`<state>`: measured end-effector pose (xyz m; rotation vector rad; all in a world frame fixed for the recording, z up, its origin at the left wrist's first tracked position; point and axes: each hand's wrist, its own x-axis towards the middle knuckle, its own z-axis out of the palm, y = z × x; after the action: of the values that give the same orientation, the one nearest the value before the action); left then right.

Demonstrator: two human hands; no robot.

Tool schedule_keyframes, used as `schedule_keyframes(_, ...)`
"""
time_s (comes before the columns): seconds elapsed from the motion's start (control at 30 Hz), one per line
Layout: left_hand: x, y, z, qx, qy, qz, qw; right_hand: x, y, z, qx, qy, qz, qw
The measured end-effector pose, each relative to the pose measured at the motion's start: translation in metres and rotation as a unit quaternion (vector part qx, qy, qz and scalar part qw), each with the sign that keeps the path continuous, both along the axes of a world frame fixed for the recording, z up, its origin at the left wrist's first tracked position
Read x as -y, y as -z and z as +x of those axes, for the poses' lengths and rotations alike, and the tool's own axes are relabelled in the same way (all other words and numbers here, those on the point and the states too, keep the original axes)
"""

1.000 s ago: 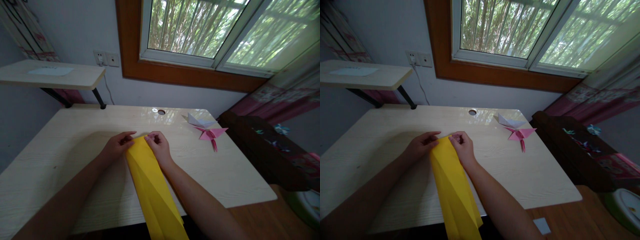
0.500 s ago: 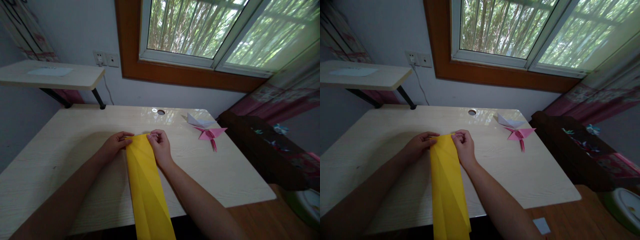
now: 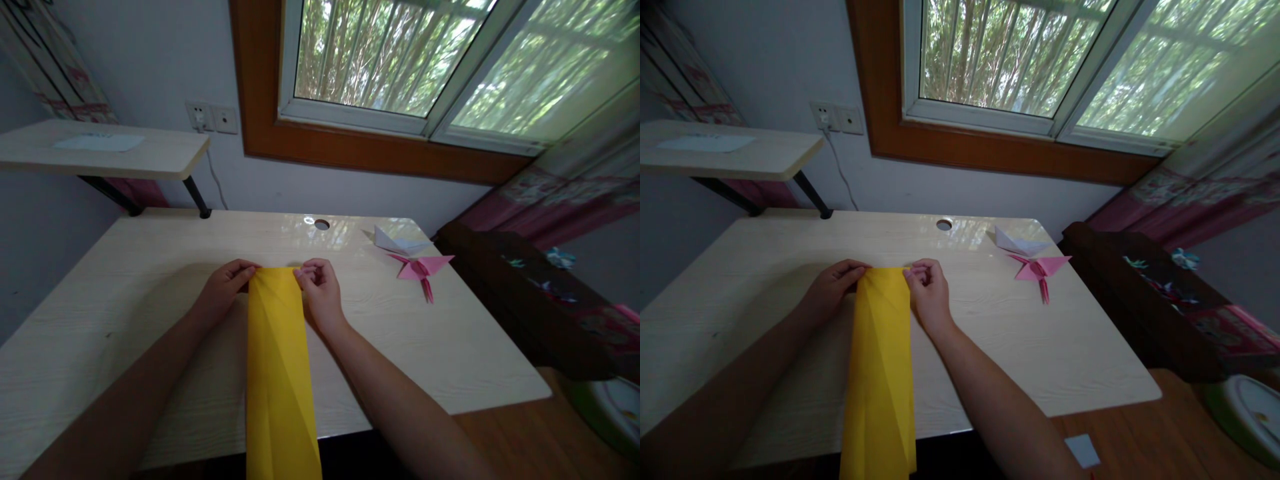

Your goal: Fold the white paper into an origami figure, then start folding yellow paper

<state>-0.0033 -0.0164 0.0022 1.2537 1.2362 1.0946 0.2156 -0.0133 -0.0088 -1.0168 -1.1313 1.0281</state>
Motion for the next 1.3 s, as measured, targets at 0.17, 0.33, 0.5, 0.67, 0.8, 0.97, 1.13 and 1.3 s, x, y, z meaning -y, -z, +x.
schedule_keyframes(0.17, 0.002, -0.002, 0.001, -0.011, -0.005, 0.033, 0.999, 0.000, -0.001, 0.000, 0.003, -0.006, 0.000, 1.000)
schedule_keyframes(0.33, 0.005, -0.006, 0.001, -0.076, 0.013, 0.061, 0.995, 0.001, 0.000, -0.002, 0.004, -0.026, 0.010, 1.000)
schedule_keyframes(0.5, 0.005, -0.007, 0.001, -0.117, 0.047, 0.079, 0.989, 0.006, 0.002, -0.006, 0.045, -0.067, 0.035, 0.996)
schedule_keyframes(0.67, 0.005, -0.007, 0.002, -0.120, 0.057, 0.091, 0.987, 0.008, 0.002, -0.007, 0.064, -0.086, 0.047, 0.993)
schedule_keyframes(0.8, 0.006, -0.005, 0.001, -0.117, 0.059, 0.105, 0.986, 0.008, 0.000, -0.008, 0.059, -0.083, 0.046, 0.994)
schedule_keyframes(0.97, 0.006, -0.005, 0.000, -0.123, 0.063, 0.145, 0.980, 0.010, -0.002, -0.008, 0.051, -0.093, 0.063, 0.992)
schedule_keyframes(1.13, 0.007, -0.007, -0.001, -0.133, 0.072, 0.160, 0.975, 0.010, -0.003, -0.007, 0.049, -0.096, 0.060, 0.992)
schedule_keyframes(1.3, 0.008, -0.006, -0.001, -0.145, 0.111, 0.183, 0.966, 0.009, -0.002, -0.006, 0.038, -0.096, 0.051, 0.993)
